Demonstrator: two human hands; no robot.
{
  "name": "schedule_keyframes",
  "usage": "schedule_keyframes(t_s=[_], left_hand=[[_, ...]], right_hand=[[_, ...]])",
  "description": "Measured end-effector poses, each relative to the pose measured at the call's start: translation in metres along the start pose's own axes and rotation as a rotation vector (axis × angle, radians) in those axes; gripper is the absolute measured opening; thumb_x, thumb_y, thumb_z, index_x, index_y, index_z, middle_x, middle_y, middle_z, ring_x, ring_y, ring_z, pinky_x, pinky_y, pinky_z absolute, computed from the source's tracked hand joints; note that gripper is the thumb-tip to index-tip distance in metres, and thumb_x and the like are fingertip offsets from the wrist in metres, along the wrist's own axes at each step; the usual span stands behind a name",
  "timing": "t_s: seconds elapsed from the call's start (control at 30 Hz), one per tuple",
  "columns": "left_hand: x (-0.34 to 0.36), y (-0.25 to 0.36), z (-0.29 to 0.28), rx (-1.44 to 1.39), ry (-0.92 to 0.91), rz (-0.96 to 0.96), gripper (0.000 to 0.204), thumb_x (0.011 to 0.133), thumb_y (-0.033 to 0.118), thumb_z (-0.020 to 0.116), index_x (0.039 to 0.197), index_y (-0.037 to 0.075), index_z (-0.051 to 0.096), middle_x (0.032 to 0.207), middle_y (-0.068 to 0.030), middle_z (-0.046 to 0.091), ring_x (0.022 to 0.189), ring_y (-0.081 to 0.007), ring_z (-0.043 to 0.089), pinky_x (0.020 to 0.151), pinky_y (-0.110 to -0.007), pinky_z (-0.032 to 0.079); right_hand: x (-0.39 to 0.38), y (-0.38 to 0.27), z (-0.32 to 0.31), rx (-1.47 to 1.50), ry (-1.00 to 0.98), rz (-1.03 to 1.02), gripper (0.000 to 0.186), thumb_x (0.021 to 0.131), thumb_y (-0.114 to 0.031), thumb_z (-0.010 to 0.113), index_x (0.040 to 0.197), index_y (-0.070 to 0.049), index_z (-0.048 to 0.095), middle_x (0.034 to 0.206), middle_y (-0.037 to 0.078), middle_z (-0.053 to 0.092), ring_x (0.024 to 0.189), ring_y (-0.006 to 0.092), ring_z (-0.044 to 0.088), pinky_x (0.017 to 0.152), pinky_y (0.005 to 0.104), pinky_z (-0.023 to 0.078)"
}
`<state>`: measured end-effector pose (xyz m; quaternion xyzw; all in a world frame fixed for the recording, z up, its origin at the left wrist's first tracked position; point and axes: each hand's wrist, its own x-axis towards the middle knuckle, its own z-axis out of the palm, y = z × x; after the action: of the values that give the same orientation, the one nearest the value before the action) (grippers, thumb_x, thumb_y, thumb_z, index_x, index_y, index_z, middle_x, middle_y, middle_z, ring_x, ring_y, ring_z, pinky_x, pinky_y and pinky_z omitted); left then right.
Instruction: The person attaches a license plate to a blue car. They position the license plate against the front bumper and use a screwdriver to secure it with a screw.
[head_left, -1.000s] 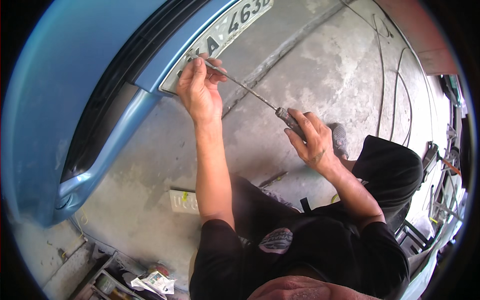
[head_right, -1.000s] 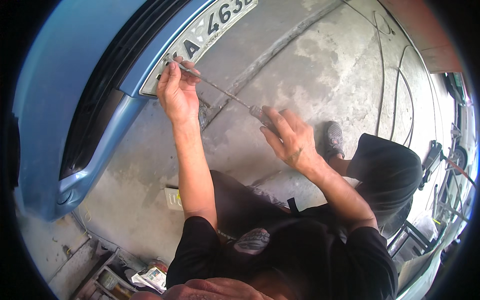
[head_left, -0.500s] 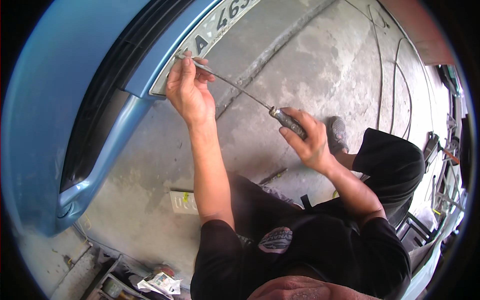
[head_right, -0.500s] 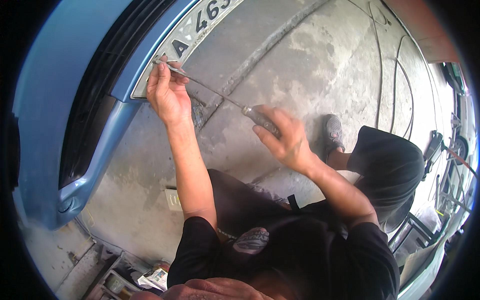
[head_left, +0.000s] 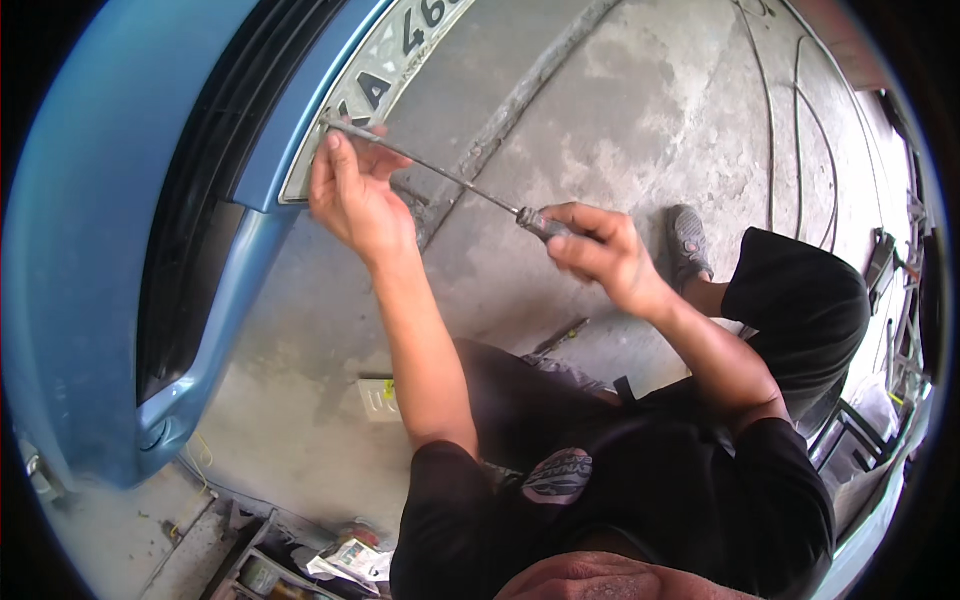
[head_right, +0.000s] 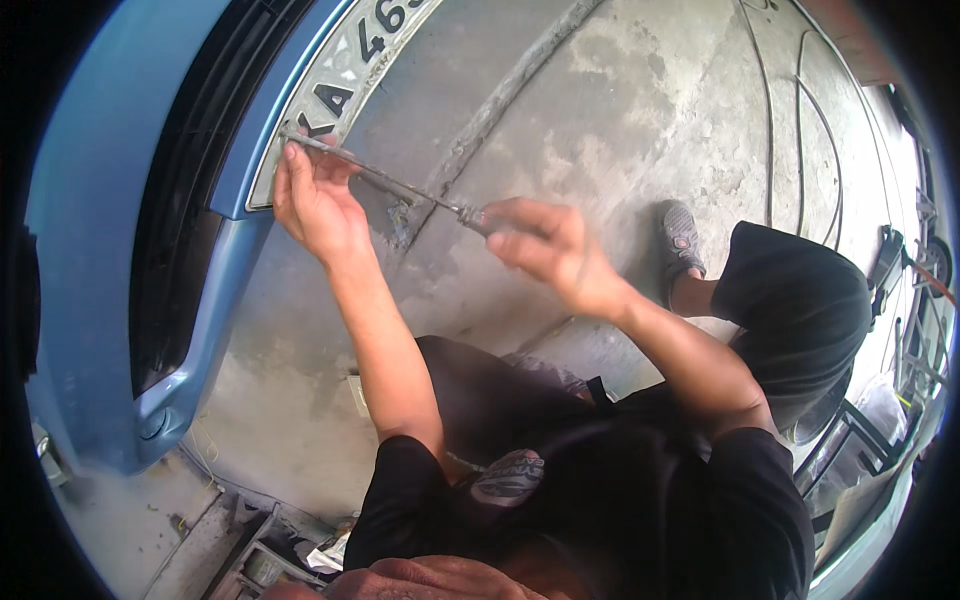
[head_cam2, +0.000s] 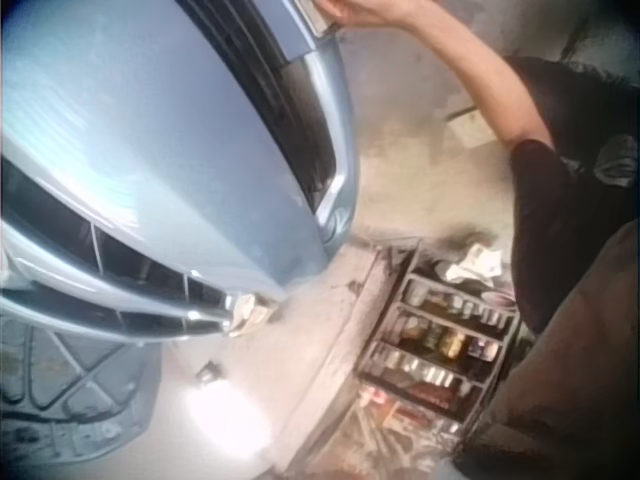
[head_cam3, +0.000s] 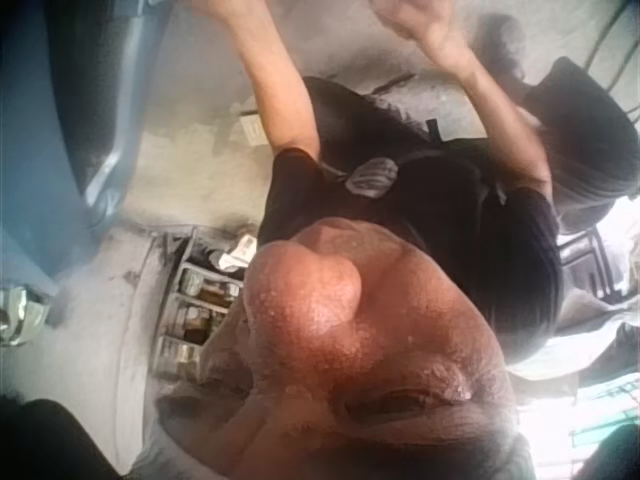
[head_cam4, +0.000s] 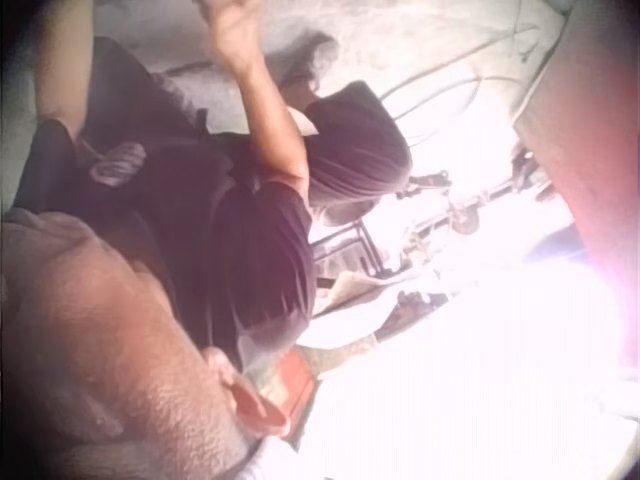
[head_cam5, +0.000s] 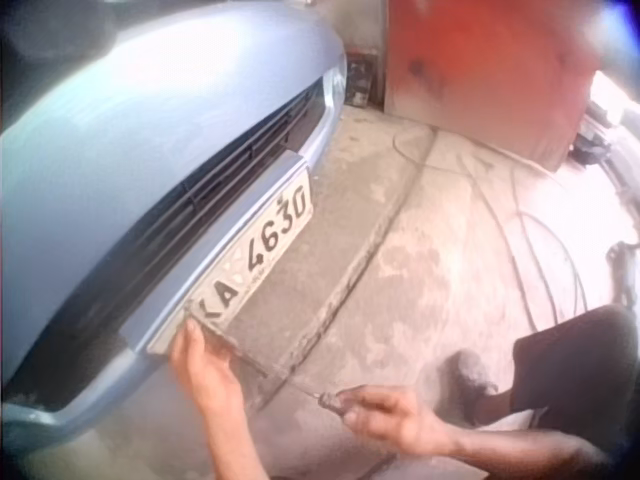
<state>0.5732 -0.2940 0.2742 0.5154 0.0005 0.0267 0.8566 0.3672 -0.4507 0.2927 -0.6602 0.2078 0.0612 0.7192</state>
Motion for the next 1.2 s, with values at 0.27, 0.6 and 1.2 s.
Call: schedule_keyframes(t_s=[0.27, 0.6, 1.2], left_hand=[[-0.023, -0.023, -0.064, 0.532, 0.258, 0.342, 0.027, 0.100, 0.020, 0.071, 0.096, -0.002, 0.056, 0.072, -0.0086, 0.059, 0.053, -0.0123, 0.054, 0.044, -0.024, 0.042], [-0.007, -0.011, -0.072, 0.876, 0.229, 0.275, 0.028, 0.097, 0.018, 0.073, 0.084, -0.007, 0.071, 0.069, -0.0080, 0.066, 0.058, -0.0157, 0.058, 0.059, -0.031, 0.053], [-0.004, -0.018, -0.078, 0.842, 0.228, 0.356, 0.022, 0.095, 0.012, 0.072, 0.087, -0.009, 0.072, 0.073, -0.0143, 0.070, 0.066, -0.0224, 0.071, 0.065, -0.034, 0.059]], right_hand=[[0.005, 0.001, -0.003, -0.288, 0.105, -0.284, 0.033, 0.085, -0.014, 0.072, 0.116, -0.005, 0.065, 0.086, 0.010, 0.068, 0.072, 0.0157, 0.058, 0.058, 0.0302, 0.044], [0.002, 0.004, 0.010, -0.888, 0.281, -0.651, 0.043, 0.085, -0.009, 0.074, 0.127, -0.009, 0.064, 0.084, 0.011, 0.061, 0.074, 0.0331, 0.064, 0.064, 0.0428, 0.055], [0.003, -0.020, -0.004, -0.132, 0.005, -0.126, 0.032, 0.090, -0.013, 0.072, 0.119, -0.001, 0.065, 0.089, 0.011, 0.066, 0.082, 0.0221, 0.064, 0.074, 0.0401, 0.050]])
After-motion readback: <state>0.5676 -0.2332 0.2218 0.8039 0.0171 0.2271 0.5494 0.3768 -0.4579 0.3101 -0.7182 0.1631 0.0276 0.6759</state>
